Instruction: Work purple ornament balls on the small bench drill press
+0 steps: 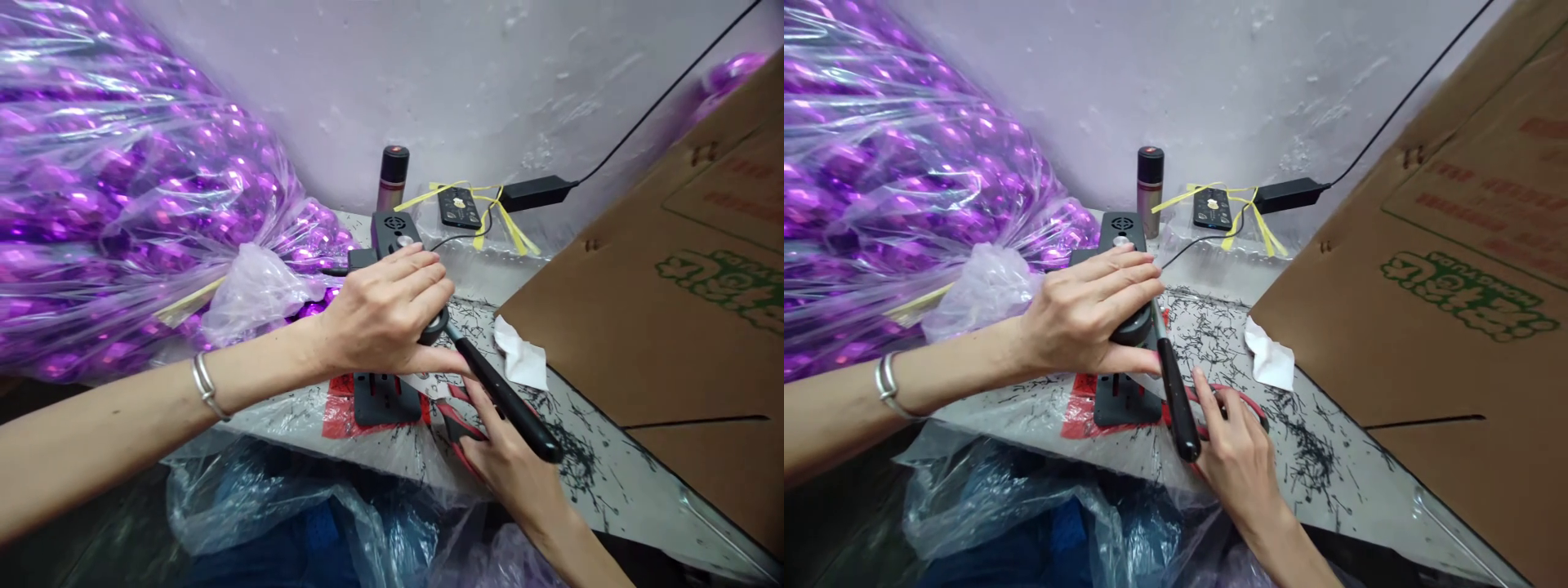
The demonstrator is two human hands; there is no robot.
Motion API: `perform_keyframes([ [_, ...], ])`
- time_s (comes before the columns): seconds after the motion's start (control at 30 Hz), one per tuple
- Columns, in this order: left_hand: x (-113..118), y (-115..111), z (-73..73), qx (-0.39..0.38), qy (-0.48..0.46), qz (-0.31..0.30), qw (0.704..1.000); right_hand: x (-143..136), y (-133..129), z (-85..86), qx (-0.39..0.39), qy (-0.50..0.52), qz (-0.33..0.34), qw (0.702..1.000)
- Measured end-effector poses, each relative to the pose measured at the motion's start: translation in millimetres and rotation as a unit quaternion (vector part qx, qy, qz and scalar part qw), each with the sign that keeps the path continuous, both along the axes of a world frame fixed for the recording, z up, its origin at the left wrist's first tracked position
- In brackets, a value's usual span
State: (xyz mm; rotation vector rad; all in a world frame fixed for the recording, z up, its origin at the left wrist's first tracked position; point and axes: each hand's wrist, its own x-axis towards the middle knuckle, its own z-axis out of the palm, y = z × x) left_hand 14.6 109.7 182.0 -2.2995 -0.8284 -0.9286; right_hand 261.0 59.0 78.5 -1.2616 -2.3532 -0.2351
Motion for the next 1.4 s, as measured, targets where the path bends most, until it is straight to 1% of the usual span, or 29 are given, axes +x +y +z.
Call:
perform_keyframes([
  [0.13, 2, 2, -2.8, 0.027, -0.006, -0.004, 1.0, 19, 3, -9.1, -0.081, 0.003, 0.027, 0.996],
  [0.2, 3, 3, -4.1, 0.026, -0.009, -0.002, 1.0, 24, 6, -10.2, -0.112, 0.006, 0.027, 0.993],
  [0.27, 3, 3, -4.3, 0.021, -0.01, -0.001, 1.0, 23, 9, -8.3, -0.131, 0.008, 0.019, 0.991],
  [0.43, 2, 2, -1.8, 0.0, -0.005, 0.001, 1.0, 12, 11, 0.8, -0.145, 0.012, 0.022, 0.989],
  [0.5, 2, 2, -1.3, -0.013, -0.003, 0.002, 1.0, 13, 10, 3.7, -0.144, 0.011, 0.011, 0.99],
  [0.63, 2, 2, -2.0, -0.015, -0.008, -0.001, 1.0, 16, 11, 6.6, -0.138, 0.007, -0.015, 0.99],
  [0.77, 1, 1, -2.0, -0.008, -0.005, 0.005, 1.0, 9, 16, 9.4, -0.161, 0.013, 0.008, 0.987],
  [0.97, -1, 1, -0.9, -0.015, 0.002, 0.006, 1.0, 11, 20, 15.3, -0.201, 0.04, -0.007, 0.979],
  [1.13, 0, 0, 0.3, -0.021, 0.007, 0.021, 1.0, 5, 25, 21.9, -0.246, 0.042, 0.013, 0.968],
  [1.2, 0, -1, 1.0, -0.017, 0.01, 0.023, 1.0, 3, 26, 26.3, -0.249, 0.042, 0.015, 0.967],
  [1.4, -2, 0, 0.9, 0.009, 0.007, 0.0, 1.0, 7, 25, 35.8, -0.256, 0.051, 0.011, 0.965],
])
